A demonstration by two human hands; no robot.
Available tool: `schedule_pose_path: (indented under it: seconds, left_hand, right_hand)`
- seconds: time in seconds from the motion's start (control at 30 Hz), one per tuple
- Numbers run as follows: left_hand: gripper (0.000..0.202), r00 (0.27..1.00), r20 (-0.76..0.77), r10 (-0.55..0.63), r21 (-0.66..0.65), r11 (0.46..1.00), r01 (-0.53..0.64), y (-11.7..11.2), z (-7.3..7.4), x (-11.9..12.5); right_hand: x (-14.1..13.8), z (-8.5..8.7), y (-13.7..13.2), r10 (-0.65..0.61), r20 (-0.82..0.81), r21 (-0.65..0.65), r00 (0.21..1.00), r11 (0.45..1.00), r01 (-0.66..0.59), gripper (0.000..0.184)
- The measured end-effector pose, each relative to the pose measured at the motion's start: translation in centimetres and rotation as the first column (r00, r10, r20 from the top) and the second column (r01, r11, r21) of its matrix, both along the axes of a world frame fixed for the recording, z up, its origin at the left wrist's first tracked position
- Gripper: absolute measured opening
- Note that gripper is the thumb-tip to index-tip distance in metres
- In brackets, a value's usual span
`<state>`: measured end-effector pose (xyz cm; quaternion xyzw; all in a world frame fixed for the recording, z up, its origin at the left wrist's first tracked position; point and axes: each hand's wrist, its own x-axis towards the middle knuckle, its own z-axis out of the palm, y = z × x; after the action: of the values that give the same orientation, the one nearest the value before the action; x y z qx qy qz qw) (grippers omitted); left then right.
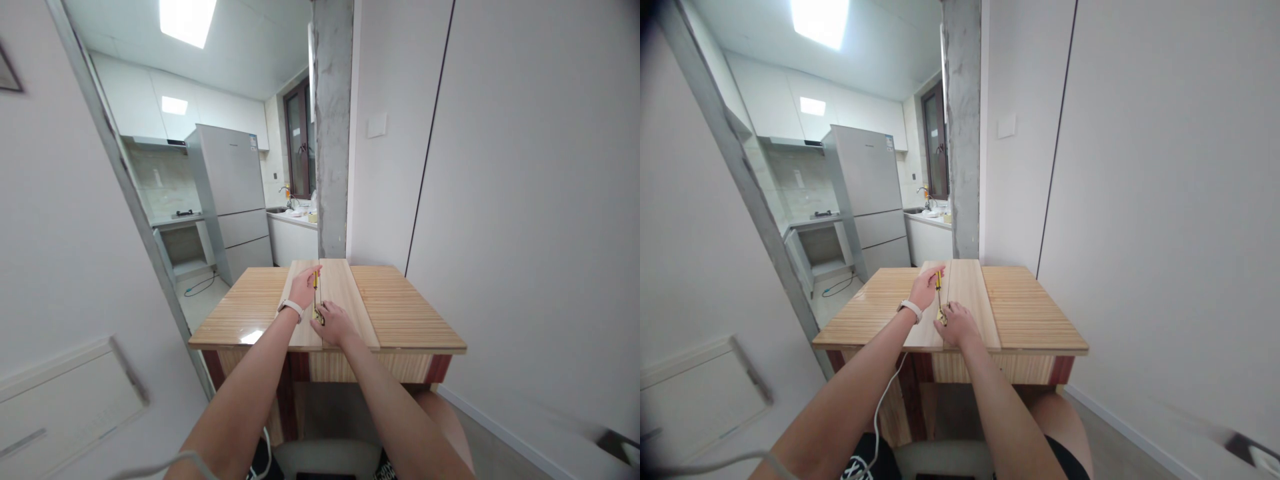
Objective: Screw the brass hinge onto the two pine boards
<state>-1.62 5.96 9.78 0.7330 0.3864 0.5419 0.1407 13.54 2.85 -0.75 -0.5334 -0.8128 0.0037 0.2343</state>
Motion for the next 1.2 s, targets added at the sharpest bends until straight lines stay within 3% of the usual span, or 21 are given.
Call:
schedule_pose_path:
  seconds: [0.33,0.63,0.97,1.2]
  left_hand:
    - [0.034,0.999,0.047,0.022,-0.069,0.997,-0.018,0.04,0.14,0.4]
    - [0.039,1.0,0.009,0.018,0.029,0.999,-0.018,0.56,-0.19,0.22]
    - [0.036,0.996,0.085,0.0,-0.08,0.997,0.007,0.75,-0.28,0.19]
    - [0.032,0.997,0.07,0.013,-0.047,0.999,-0.009,0.53,0.35,0.42]
  right_hand:
    - [0.02,-0.21,0.23,0.01,-0.015,0.017,1.0,1.0,-0.01,0.057]
    - [-0.01,-0.39,0.35,0.01,0.001,0.029,1.0,1.0,-0.01,0.06]
    - [0.08,-0.31,0.11,0.006,-0.006,0.043,1.0,0.999,-0.006,0.058]
    - [0.01,-0.32,0.2,0.009,-0.007,0.048,1.0,0.999,-0.008,0.057]
